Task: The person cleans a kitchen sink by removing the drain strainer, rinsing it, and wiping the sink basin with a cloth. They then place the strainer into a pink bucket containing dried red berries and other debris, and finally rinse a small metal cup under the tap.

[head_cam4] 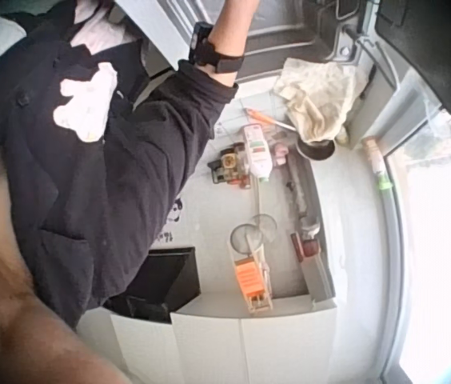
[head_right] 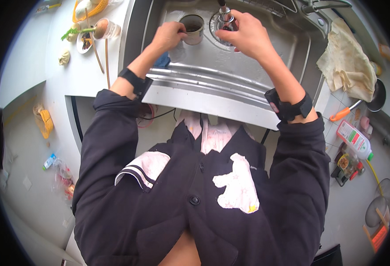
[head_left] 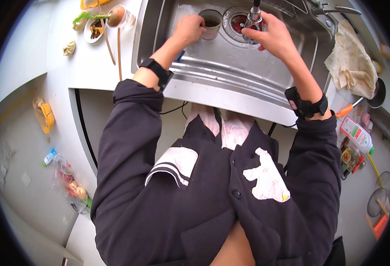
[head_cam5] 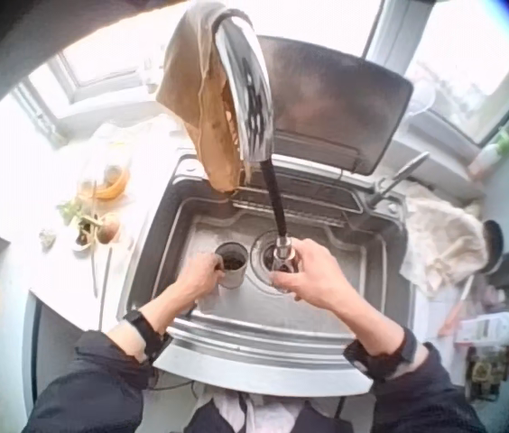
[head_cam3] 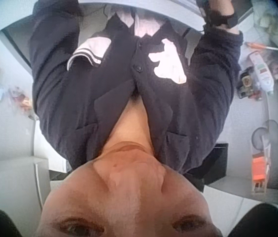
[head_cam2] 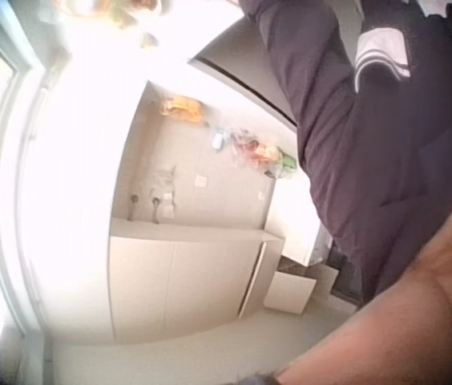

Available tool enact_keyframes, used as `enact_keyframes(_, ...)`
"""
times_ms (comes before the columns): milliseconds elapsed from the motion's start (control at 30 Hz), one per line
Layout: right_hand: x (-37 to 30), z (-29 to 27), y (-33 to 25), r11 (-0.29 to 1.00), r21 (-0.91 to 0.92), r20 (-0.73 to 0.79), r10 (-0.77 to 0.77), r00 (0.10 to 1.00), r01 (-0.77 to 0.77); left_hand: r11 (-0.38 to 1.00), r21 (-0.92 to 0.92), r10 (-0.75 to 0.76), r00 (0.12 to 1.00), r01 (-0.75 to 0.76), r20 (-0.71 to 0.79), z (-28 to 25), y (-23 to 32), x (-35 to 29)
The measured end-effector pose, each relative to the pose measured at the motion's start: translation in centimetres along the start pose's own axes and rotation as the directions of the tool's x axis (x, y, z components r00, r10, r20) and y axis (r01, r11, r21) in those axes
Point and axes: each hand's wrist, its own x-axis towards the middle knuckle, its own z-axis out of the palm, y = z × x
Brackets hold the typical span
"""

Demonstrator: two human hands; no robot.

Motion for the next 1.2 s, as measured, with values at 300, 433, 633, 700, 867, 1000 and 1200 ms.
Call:
enact_keyframes(300, 1.5, 0.5, 1.4, 0.995, -0.097, -0.081, -0.023, 0.996, 0.015, 0.985, 0.141, 0.112, 0.993, -0.104, -0.049, 5.2, -3.7, 8.9)
enact_keyframes(433, 1.9, 0.6, 1.7, 0.995, -0.081, -0.052, -0.056, 0.997, 0.052, 0.984, 0.179, -0.018, 0.981, -0.017, 0.193, 4.6, -4.3, 9.1)
enact_keyframes(633, 1.8, 1.0, 1.3, 0.997, 0.018, -0.009, -0.069, 0.998, 0.069, 0.989, -0.002, 0.145, 0.986, -0.145, 0.083, -0.8, -2.7, 2.5)
enact_keyframes(700, 1.8, 1.3, 1.2, 0.997, 0.048, 0.022, -0.068, 0.997, 0.067, 0.975, -0.086, 0.209, 0.977, -0.205, 0.05, -2.8, -2.5, -3.0)
enact_keyframes(867, 2.0, 1.3, 1.3, 0.993, 0.069, 0.071, -0.101, 0.992, 0.096, 0.987, 0.13, 0.07, 0.983, -0.093, 0.168, -4.1, -0.6, -17.9)
enact_keyframes(1000, 2.0, 0.8, 1.4, 0.991, 0.039, 0.095, -0.132, 0.987, 0.129, 0.954, 0.287, 0.066, 0.994, -0.088, 0.085, 0.6, 4.2, -20.1)
enact_keyframes(1200, 1.0, -0.4, 1.4, 0.992, 0.055, 0.158, -0.121, 0.98, 0.114, 0.99, -0.02, 0.138, 0.951, -0.138, 0.278, 6.8, 11.9, -13.3)
